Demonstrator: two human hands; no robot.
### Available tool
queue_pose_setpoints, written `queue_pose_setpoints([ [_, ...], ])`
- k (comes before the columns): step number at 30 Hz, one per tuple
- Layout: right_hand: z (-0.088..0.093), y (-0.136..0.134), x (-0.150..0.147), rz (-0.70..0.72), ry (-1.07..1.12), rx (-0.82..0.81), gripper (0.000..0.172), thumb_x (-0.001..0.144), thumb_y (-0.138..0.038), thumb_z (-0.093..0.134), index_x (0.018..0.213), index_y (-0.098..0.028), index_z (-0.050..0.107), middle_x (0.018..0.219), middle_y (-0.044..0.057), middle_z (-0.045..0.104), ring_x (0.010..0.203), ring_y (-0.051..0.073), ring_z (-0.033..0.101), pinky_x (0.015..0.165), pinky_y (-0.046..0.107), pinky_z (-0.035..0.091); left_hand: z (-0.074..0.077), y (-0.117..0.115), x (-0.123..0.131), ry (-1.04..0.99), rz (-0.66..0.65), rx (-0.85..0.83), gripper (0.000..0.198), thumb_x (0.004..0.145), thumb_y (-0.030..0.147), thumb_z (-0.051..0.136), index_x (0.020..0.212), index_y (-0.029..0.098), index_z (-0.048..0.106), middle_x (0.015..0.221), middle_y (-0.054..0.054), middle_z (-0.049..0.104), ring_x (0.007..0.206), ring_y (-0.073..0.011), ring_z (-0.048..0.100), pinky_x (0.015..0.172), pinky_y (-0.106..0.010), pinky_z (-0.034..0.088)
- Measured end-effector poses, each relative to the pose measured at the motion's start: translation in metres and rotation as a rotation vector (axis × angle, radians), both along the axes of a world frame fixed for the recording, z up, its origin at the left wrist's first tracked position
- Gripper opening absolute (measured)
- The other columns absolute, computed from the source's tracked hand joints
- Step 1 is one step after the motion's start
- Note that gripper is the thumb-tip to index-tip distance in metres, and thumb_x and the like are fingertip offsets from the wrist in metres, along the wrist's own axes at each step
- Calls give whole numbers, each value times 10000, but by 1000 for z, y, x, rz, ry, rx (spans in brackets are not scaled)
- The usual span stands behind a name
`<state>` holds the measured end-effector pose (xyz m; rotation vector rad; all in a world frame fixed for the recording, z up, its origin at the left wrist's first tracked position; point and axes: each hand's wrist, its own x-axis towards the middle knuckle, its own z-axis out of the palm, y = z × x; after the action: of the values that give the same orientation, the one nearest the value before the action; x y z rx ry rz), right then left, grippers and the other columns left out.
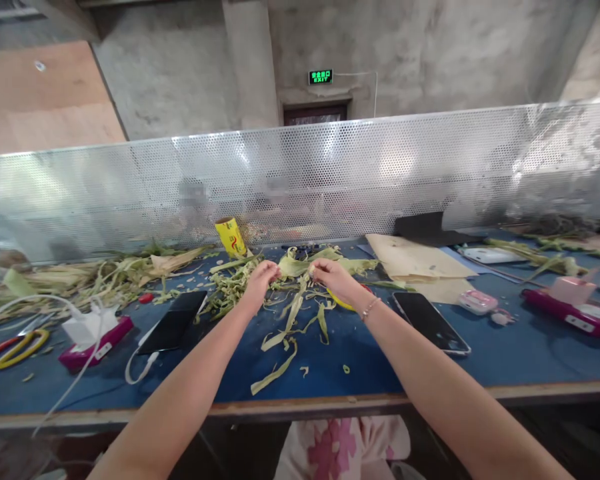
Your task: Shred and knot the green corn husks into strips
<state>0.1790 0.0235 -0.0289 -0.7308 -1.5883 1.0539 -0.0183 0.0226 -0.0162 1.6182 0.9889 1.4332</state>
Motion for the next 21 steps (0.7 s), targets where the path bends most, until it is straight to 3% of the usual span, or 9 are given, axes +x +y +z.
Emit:
queue_pose_setpoints([
  [2,0,-6,-7,62,-29,8,244,700,-410,552,721,-172,498,605,-50,415,553,77,403,581,234,364,-2,-5,9,49,-184,-58,141,625,255,565,731,163,552,754,-11,583,753,-125,519,695,-253,394],
  [5,-1,-9,-11,-23,-38,102,206,724,-383,532,739,-181,496,621,-44,420,562,84,399,577,236,361,-6,-15,25,-71,-430,-257,159,581,269,565,684,147,556,715,-30,585,729,-147,546,635,-260,410],
  [7,-2,-8,-12,-78,-28,176,182,731,-367,523,743,-188,497,650,-32,440,591,95,417,596,244,378,-7,-21,32,-156,-506,-374,194,574,283,611,692,143,547,694,-37,594,704,-153,564,627,-268,418],
  [12,-6,-3,-10,-96,-181,318,116,765,-298,478,751,-191,521,812,26,492,703,123,503,677,285,445,-6,-28,35,-215,-469,-387,289,589,319,710,707,128,530,642,-12,586,568,-90,542,591,-242,408],
  [14,-5,-3,-5,-255,-313,364,130,753,-266,491,842,-185,541,975,76,486,786,145,531,735,320,457,-7,-27,34,-174,-439,-379,320,565,324,733,693,126,517,617,6,567,508,-67,509,554,-234,392],
  [16,-2,-3,7,-532,-517,372,327,723,-263,543,1030,-156,514,1132,148,438,914,201,527,826,375,432,-8,-25,33,-152,-386,-377,342,547,324,743,676,135,488,606,20,555,498,-63,502,553,-238,395],
  [18,0,-3,22,-700,-837,242,394,707,-268,556,1058,-94,516,1122,205,471,1006,288,504,859,429,401,-9,-23,33,-151,-336,-367,352,543,310,742,675,148,458,598,33,545,515,-69,512,573,-248,407],
  [21,-1,2,38,-490,-1254,-154,316,694,-212,516,976,-85,577,985,200,589,905,297,570,747,381,445,-11,-20,31,-179,-278,-315,331,551,263,727,687,155,445,588,48,528,535,-72,518,587,-246,409],
])
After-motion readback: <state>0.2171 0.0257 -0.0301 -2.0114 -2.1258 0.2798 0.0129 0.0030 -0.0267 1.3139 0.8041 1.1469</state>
